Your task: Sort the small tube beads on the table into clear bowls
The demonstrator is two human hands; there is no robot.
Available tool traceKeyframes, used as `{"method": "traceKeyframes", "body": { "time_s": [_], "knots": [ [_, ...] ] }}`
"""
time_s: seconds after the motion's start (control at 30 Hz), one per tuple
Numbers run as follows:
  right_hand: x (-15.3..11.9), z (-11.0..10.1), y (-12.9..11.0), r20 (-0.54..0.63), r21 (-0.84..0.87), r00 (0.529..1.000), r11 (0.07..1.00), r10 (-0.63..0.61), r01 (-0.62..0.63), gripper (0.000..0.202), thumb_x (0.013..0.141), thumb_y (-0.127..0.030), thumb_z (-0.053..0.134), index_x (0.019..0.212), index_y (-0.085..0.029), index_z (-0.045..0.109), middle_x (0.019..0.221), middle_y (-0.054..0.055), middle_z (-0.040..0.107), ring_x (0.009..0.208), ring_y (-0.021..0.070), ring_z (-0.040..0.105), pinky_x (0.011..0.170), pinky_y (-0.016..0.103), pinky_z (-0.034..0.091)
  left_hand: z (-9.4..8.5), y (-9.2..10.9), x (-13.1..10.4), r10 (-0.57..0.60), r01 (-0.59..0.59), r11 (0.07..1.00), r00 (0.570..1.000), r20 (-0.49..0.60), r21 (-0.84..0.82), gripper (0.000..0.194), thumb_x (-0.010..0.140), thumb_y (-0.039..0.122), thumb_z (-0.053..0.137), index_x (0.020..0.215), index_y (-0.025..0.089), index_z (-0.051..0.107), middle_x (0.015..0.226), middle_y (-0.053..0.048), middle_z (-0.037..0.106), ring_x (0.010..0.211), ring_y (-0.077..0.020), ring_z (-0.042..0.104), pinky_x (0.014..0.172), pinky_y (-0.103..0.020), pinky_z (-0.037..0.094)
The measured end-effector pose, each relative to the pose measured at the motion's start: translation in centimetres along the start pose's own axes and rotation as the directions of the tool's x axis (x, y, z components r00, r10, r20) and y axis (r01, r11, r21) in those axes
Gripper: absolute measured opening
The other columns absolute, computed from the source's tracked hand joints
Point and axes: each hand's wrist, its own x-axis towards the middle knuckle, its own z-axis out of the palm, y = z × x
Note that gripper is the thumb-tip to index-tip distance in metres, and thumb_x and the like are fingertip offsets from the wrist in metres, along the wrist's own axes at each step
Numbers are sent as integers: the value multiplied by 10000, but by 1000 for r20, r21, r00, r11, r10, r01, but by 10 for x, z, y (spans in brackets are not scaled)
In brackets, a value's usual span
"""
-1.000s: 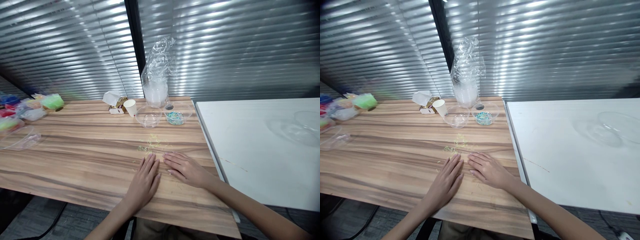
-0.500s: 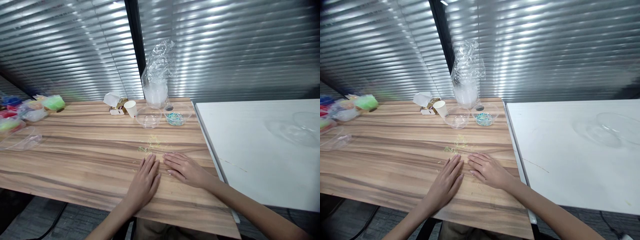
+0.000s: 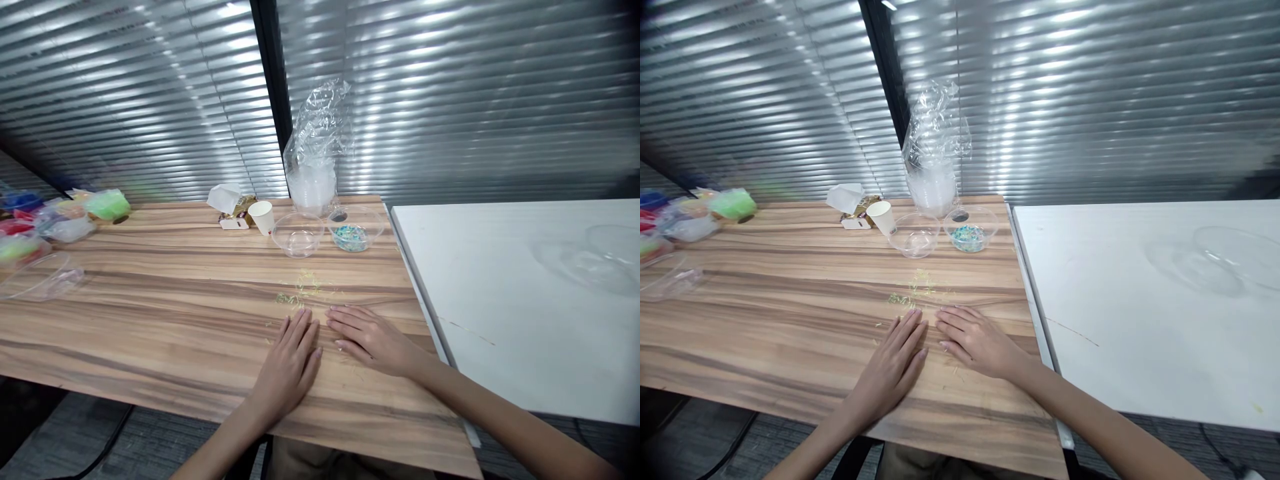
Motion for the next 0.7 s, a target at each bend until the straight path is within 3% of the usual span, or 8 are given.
{"method": "traceKeyframes", "body": {
  "time_s": [0.7],
  "knots": [
    [-1, 3, 2, -1, 5, 1000, 1000, -1, 1, 333, 979, -263, 441, 1276, -160, 551, 1313, 98, 567, 1233, 231, 506, 1052, 447, 418, -1, 0, 1, -18, 19, 1000, 999, 36, -15, 440, 965, 224, 401, 1384, 93, 379, 1464, -171, 365, 1400, -280, 254, 1112, -507, 327]
  ]
}}
